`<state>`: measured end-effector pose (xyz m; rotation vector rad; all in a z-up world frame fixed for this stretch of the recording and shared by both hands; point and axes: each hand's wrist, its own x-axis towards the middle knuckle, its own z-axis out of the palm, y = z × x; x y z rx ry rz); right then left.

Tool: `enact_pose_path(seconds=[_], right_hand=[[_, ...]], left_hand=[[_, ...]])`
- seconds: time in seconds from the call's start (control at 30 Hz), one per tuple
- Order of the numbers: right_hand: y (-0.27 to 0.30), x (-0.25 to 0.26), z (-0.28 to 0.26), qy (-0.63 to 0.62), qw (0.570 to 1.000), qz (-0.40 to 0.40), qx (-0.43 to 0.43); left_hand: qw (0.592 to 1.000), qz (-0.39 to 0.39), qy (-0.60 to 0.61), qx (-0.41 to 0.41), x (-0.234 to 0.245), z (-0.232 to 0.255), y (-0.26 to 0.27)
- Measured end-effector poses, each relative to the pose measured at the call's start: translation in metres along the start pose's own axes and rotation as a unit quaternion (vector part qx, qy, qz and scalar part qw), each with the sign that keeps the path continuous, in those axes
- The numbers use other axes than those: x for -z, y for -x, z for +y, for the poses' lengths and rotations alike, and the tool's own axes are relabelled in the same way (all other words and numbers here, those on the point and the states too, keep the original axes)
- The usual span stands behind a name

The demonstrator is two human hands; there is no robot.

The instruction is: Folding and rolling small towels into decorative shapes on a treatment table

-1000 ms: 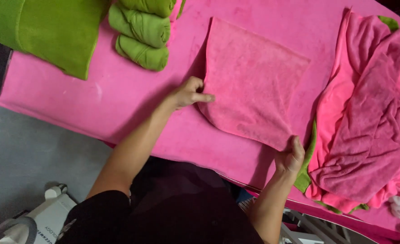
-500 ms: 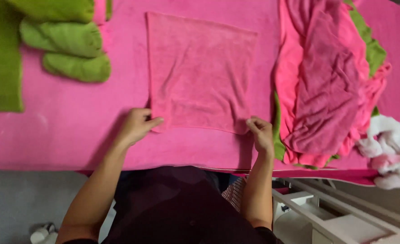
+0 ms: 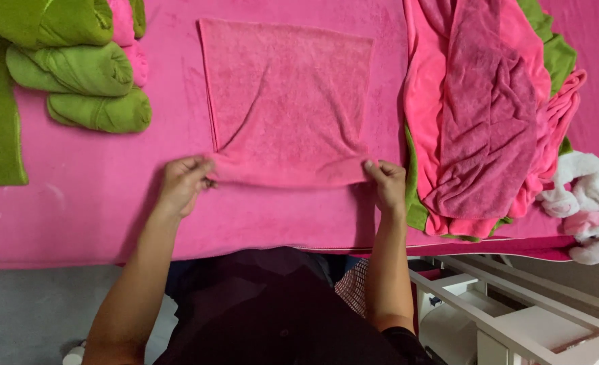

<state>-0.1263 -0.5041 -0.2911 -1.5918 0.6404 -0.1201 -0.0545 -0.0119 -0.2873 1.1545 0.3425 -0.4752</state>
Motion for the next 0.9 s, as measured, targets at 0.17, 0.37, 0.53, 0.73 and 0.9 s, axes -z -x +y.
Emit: enact_pose_path(seconds=[0.17, 0.37, 0.53, 0.73, 0.9], right_hand=[[0.032, -0.034, -0.033, -0.083, 0.992, 0.057, -0.076], [0.046, -0.027, -0.029, 0.098, 0.991, -0.088, 0.032], [0.046, -0.02, -0.043, 0.136, 0.984, -0.04, 0.105], [0.043, -0.023, -0.044, -0.12, 0.992, 0.045, -0.019], [0.043, -0.01, -0.013, -0.126, 0.98, 0.035, -0.152]], left_hand=[[0.996, 0.015, 0.086, 0.029, -0.008, -0.011, 0.004], [0.997, -0.04, -0.044, -0.055, -0.004, -0.01, 0.028], [0.989, -0.06, -0.075, -0.114, -0.011, 0.011, 0.026], [0.987, 0.003, -0.15, -0.049, 0.013, -0.011, 0.013], [0.993, 0.02, -0.115, -0.007, 0.007, -0.011, 0.031]])
